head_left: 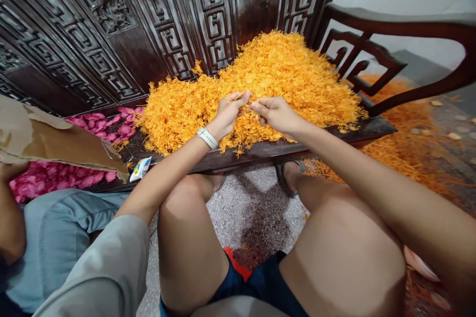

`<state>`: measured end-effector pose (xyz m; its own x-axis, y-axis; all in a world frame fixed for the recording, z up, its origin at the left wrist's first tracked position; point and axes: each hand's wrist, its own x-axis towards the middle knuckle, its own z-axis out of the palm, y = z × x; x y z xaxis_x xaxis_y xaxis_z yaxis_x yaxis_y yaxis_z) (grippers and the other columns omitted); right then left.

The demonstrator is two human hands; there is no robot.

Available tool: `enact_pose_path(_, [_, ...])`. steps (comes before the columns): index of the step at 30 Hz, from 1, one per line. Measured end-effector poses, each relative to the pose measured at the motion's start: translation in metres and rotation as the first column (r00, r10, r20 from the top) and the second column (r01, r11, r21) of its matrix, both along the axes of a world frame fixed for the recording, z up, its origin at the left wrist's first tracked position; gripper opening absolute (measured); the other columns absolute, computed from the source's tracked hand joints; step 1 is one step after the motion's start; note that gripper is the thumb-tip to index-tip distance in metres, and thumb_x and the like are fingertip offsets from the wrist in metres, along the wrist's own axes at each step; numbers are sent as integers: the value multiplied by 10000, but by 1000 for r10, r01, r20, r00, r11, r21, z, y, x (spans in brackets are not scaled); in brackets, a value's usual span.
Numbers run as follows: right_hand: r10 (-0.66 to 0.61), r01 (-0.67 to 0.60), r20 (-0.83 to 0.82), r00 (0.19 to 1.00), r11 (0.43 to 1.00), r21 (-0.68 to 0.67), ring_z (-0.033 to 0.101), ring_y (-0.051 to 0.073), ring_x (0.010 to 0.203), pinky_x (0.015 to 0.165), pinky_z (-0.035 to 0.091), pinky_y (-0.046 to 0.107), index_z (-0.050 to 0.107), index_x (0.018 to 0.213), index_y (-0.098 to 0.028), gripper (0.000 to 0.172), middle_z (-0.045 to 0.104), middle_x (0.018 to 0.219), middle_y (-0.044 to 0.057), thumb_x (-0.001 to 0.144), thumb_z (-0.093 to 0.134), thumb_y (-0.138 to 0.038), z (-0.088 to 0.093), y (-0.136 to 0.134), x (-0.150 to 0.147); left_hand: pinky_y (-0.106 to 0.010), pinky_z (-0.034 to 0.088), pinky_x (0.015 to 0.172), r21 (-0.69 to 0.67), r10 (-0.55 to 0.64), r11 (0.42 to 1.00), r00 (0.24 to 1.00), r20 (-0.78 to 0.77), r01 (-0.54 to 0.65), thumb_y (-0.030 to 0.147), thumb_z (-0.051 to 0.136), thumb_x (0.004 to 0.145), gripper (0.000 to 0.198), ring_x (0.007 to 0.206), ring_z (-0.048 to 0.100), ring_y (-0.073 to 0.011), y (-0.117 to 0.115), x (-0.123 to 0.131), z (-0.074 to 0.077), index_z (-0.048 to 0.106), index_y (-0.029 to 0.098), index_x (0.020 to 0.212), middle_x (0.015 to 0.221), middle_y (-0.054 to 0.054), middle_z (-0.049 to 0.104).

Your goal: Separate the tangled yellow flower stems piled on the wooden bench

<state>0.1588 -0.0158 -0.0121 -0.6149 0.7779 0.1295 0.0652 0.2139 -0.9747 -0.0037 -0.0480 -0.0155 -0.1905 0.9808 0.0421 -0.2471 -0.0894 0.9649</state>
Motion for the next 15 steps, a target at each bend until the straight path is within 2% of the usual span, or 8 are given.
enact_pose_path(2, [-10,8,37,999,999,53,351,111,524,533,268,292,521,732,-214,524,410,572,-36,969,680,-654,-1,1,-3,-264,357,590,-19,32,999,999,39,-31,249,856,876,239,646,500,-84,2,-1,2,655,187,763,754,10,600])
enact_pose_path(4, [-34,13,109,993,983,184,337,116,545,555,259,301,504,687,-212,526,401,571,-27,1001,650,-607,1,0,-9,-263,323,551,-67,108,993,990,93,-102,129,800,873,214,608,462,-73,5,-2,4,632,181,750,743,15,590])
enact_pose_path(8, [-119,-39,295,948,877,479,376,139,591,612,271,325,418,622,-211,486,427,572,0,1031,622,-379,12,-9,-19,-251,223,480,-185,234,962,957,170,-202,-36,639,844,262,518,346,-44,12,-7,8,555,175,714,716,30,551])
enact_pose_path(11, [-170,-69,364,916,825,561,389,161,582,630,266,343,449,656,-217,380,454,573,18,1019,559,-240,20,-12,-20,-238,182,460,-158,242,964,951,192,-213,-47,601,858,274,505,314,-34,15,-4,10,531,171,707,718,30,547])
enact_pose_path(15, [-251,-63,399,882,776,628,380,176,563,633,247,351,537,717,-216,270,445,554,22,984,553,-181,27,-18,-16,-233,207,454,-120,255,964,950,178,-237,0,648,896,279,516,358,-39,21,-3,12,536,174,710,704,29,555])
